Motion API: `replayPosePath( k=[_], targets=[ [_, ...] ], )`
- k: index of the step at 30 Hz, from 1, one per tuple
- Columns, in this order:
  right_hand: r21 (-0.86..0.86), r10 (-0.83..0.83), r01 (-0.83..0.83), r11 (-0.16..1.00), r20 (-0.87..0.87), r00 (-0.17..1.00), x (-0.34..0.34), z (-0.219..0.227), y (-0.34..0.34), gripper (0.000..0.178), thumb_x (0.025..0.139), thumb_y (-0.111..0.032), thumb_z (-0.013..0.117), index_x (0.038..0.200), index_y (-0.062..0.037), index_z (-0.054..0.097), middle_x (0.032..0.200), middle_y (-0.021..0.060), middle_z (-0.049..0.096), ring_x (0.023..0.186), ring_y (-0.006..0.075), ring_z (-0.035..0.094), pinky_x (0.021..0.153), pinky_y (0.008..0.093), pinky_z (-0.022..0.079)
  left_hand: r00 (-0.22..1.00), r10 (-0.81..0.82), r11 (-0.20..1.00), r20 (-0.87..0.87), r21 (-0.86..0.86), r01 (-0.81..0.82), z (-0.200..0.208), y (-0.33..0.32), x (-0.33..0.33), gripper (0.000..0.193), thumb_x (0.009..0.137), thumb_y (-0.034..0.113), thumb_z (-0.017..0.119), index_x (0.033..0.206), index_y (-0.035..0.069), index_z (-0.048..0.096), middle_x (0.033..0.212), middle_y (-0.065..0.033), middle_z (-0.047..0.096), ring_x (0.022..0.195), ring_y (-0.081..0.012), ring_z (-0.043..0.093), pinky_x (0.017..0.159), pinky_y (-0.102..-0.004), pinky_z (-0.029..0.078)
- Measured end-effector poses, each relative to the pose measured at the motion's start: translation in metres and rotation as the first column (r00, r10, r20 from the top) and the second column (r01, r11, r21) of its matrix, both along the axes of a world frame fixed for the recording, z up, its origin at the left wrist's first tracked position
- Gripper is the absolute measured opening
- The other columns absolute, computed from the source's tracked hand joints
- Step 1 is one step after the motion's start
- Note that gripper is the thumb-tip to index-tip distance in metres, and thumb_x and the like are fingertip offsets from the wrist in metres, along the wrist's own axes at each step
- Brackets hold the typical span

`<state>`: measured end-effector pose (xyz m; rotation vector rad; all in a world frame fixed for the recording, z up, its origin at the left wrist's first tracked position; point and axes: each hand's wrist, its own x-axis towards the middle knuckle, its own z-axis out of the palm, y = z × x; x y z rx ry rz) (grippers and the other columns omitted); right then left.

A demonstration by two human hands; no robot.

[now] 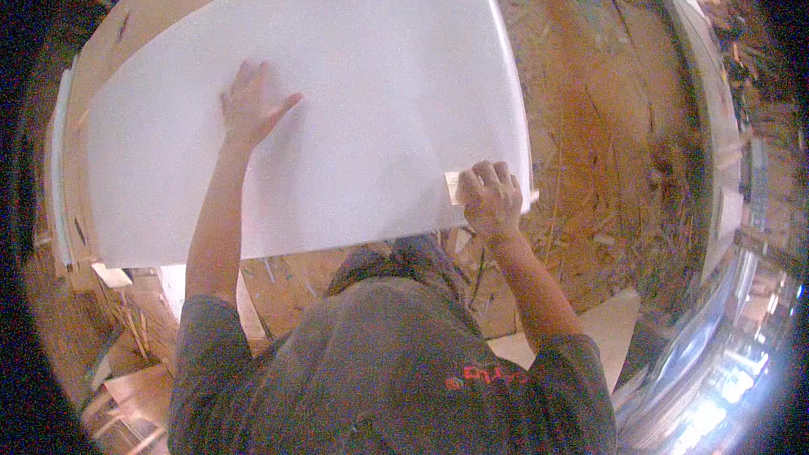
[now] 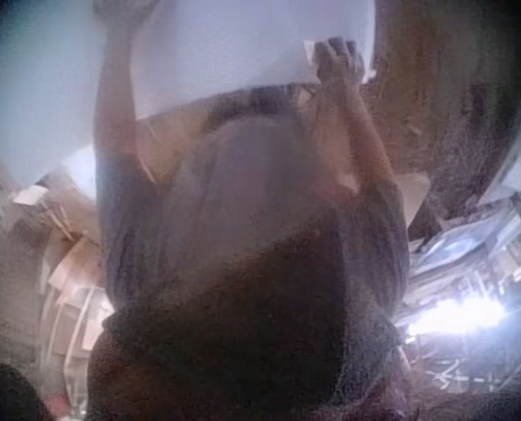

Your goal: The person applies a white vinyl sheet to a wooden cabinet door, smoothing it with a small block to remove air bubbles. They then trim the excess vinyl along the edges using a utility knife.

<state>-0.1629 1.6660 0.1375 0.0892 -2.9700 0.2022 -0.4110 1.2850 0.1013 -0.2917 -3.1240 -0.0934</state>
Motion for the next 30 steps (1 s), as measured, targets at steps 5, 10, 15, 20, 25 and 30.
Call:
replayPosePath(
  k=[5,10,15,20,25,30],
  targets=[
    [0.046,0.008,-0.005,0.999,-0.062,0.998,-0.129,-0.016,0.023,0.009,0.083,-0.012,0.068,0.091,-0.0141,0.066,0.095,0.0055,0.062,0.093,0.0299,0.062,0.071,0.0456,0.054,0.985,0.156,0.974,-0.081,-0.155,-0.167,-0.013,-0.09,0.01,0.102,0.083,0.078,0.065,0.164,0.024,0.033,0.173,-0.0089,0.019,0.16,-0.0293,0.017,0.121,-0.072,0.013],
    [0.176,0.004,0.014,0.984,-0.106,0.994,-0.295,-0.029,0.049,0.01,0.086,-0.015,0.066,0.096,-0.0153,0.067,0.1,0.0072,0.063,0.099,0.0312,0.065,0.072,0.0454,0.059,0.983,0.134,0.978,-0.126,-0.144,-0.152,-0.017,-0.082,0.015,0.097,0.085,0.072,0.068,0.164,0.03,0.031,0.174,-0.0067,0.018,0.16,-0.0291,0.017,0.122,-0.0718,0.012],
    [0.241,0.004,0.021,0.97,-0.103,0.995,-0.428,-0.03,0.071,0.017,0.089,-0.021,0.066,0.106,-0.0188,0.066,0.11,0.0054,0.066,0.108,0.0317,0.066,0.085,0.0488,0.058,0.988,0.118,0.992,-0.102,-0.036,-0.122,-0.006,-0.077,0.025,0.097,0.082,0.064,0.076,0.163,0.03,0.034,0.173,-0.0066,0.02,0.16,-0.0272,0.017,0.122,-0.071,0.01],
    [0.255,0.047,-0.018,0.967,-0.107,0.993,-0.485,-0.023,0.072,0.019,0.092,-0.013,0.061,0.11,-0.0195,0.067,0.115,0.0041,0.066,0.114,0.0315,0.065,0.092,0.0491,0.056,0.982,0.148,0.987,-0.113,-0.043,-0.154,-0.001,-0.078,0.023,0.097,0.081,0.062,0.077,0.162,0.029,0.037,0.171,-0.0085,0.026,0.159,-0.0277,0.021,0.123,-0.0694,0.011],
    [0.168,0.069,-0.054,0.984,-0.087,0.994,-0.487,-0.012,0.088,0.026,0.093,-0.013,0.056,0.113,-0.0244,0.067,0.117,0.0026,0.066,0.115,0.0309,0.066,0.093,0.0505,0.055,0.981,0.144,0.984,-0.131,-0.083,-0.155,-0.001,-0.069,0.016,0.096,0.084,0.071,0.069,0.163,0.028,0.036,0.17,-0.0099,0.028,0.159,-0.0278,0.022,0.122,-0.0703,0.012],
    [0.104,-0.082,0.089,0.991,-0.072,0.994,-0.359,-0.012,0.051,0.017,0.084,-0.007,0.059,0.096,-0.0151,0.069,0.103,0.0106,0.069,0.107,0.0341,0.068,0.088,0.0476,0.055,0.973,0.096,0.983,-0.211,-0.137,-0.126,-0.021,-0.073,0.019,0.096,0.086,0.081,0.057,0.162,0.027,0.037,0.171,-0.0107,0.027,0.159,-0.028,0.022,0.12,-0.0727,0.015]
  ],
)
